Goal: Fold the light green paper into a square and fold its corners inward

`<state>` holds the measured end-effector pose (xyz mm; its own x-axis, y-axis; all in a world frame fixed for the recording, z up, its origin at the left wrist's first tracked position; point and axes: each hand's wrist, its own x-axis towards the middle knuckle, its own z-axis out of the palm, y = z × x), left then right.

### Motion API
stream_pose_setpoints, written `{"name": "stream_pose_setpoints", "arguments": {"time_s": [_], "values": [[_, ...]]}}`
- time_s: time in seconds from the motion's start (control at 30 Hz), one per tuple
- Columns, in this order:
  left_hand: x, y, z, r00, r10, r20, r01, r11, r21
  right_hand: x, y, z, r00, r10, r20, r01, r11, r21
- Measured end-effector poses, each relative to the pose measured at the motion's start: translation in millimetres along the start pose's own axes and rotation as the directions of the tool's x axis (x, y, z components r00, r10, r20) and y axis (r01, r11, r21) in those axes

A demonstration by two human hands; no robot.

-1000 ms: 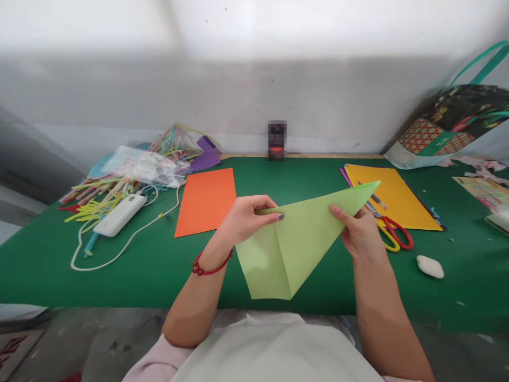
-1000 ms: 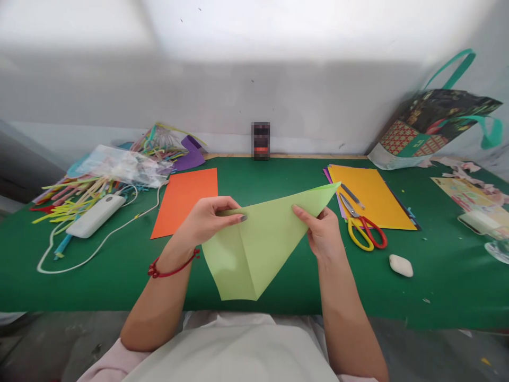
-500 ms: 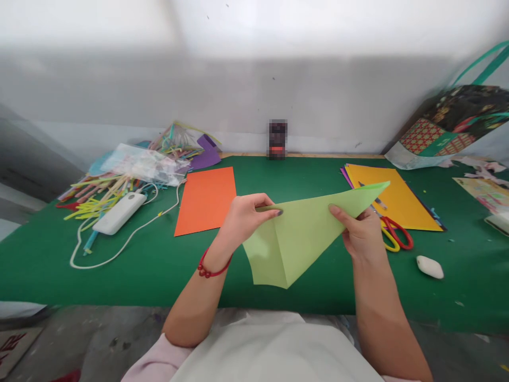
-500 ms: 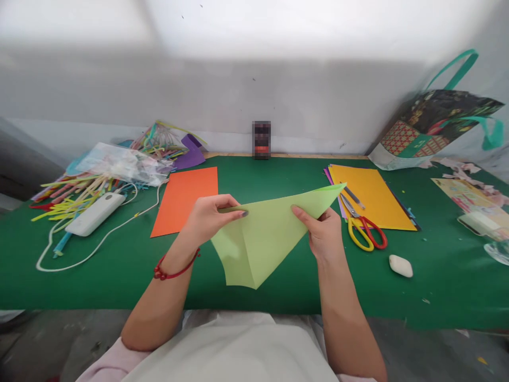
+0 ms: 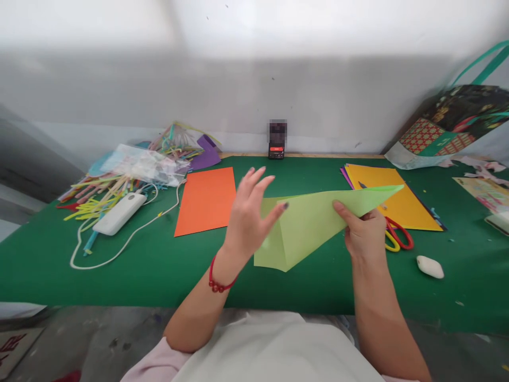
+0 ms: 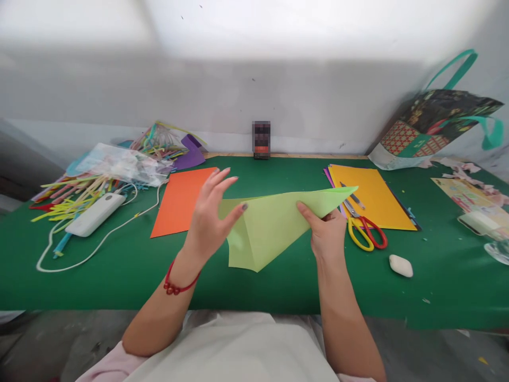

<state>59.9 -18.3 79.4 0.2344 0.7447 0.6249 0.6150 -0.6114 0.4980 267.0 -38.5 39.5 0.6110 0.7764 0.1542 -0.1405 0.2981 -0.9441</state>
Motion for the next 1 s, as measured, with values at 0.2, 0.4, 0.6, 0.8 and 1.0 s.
{"name": "stream_pose_setpoints", "arguments": {"time_s": [0.2,0.4,0.6,0.8,1.0], "values": [[2.5,-1.6,7.9,0.986,-0.021,0.165,0.025,0.999,-0.023,-4.5,-8.4,-0.7,1.000,0.017,0.018,-0.018,1.000,0.011],[9.6,-10.2,-5.5,0.953,-0.127,0.276,0.189,0.960,-0.209,-7.7,-15.9,-3.1,0.992,0.121,0.040,-0.124,0.990,0.063],[8.7,2.3,-14.5,0.926,-0.166,0.338,0.270,0.917,-0.292,-7.1,-13.8,-5.2,0.983,0.174,0.060,-0.178,0.982,0.058],[6.8,4.6,-15.7,0.930,-0.151,0.334,0.261,0.913,-0.313,-7.5,-13.7,-6.9,0.988,0.126,0.090,-0.128,0.991,0.026],[6.5,4.9,-16.7,0.921,-0.160,0.356,0.281,0.906,-0.318,-7.9,-15.2,-4.9,0.987,0.157,0.037,-0.159,0.986,0.055]]}}
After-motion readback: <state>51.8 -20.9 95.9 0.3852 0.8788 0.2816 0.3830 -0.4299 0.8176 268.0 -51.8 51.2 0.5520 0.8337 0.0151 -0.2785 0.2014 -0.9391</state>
